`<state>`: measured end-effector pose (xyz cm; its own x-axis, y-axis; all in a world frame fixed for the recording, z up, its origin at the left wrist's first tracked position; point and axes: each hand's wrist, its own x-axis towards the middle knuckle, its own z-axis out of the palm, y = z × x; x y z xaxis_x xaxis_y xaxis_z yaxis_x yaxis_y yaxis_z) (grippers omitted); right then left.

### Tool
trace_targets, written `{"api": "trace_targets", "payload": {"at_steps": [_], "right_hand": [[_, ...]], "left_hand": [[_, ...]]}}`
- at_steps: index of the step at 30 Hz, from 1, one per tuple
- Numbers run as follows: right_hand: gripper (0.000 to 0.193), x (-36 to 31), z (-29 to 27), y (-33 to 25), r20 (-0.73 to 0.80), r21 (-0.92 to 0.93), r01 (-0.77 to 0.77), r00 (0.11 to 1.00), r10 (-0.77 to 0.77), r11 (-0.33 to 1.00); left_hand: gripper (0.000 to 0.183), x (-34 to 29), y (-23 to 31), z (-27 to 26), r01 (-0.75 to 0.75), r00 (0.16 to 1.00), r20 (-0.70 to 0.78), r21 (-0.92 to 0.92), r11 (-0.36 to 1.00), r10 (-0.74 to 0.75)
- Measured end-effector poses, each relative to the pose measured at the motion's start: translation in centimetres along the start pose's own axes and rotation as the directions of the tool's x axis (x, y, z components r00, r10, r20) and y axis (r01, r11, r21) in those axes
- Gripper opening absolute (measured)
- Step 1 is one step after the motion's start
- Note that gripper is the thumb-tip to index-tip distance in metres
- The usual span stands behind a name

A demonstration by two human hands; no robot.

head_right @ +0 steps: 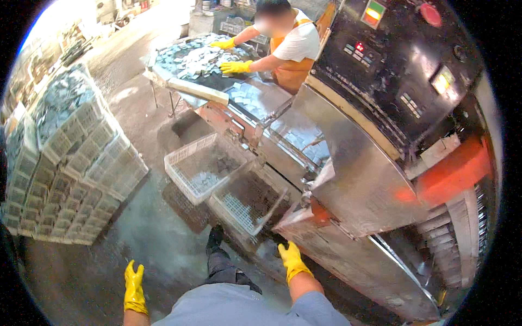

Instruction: The person moves small square ceramic tiles from a conveyor belt into a white plastic basket, then arranges them on a flat surface and uses a caliper to measure a tile. The person wears yellow gloves and works in a factory setting with stacked crates and machinery.

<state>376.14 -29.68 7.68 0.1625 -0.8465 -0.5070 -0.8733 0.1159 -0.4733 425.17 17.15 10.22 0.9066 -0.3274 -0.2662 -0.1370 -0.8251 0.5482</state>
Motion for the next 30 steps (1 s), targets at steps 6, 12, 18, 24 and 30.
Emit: {"api": "trace_targets", "payload": {"at_steps": [6,12,18,24,30], "right_hand": [[0.083,11.4,-0.5,-14.1,-0.215,0.287,0.0,0.974,0.064,0.958],[0.08,25.5,-5.3,-28.2,-0.34,0.559,0.223,0.94,-0.025,0.799],[0.086,40.1,-11.5,-36.4,-0.44,0.727,0.157,0.854,0.278,0.668],[0.037,44.7,-12.3,-42.4,-0.315,0.76,-0.077,0.825,0.47,0.645],[0.045,45.2,-9.1,-46.3,-0.481,0.536,-0.246,0.697,0.531,0.808]], "left_hand": [[0.064,2.2,0.3,-0.4,0.261,0.955,0.124,0.08,0.962,-0.269],[0.067,2.5,-3.6,-0.8,0.466,0.783,0.267,0.346,0.815,-0.561],[0.067,12.3,4.8,-1.2,0.434,0.817,0.265,0.303,0.848,-0.513],[0.069,32.7,21.5,-0.3,-0.093,0.993,0.082,0.151,0.984,0.081],[0.066,53.5,45.6,6.0,-0.658,0.747,0.18,0.063,0.751,0.639]]}}
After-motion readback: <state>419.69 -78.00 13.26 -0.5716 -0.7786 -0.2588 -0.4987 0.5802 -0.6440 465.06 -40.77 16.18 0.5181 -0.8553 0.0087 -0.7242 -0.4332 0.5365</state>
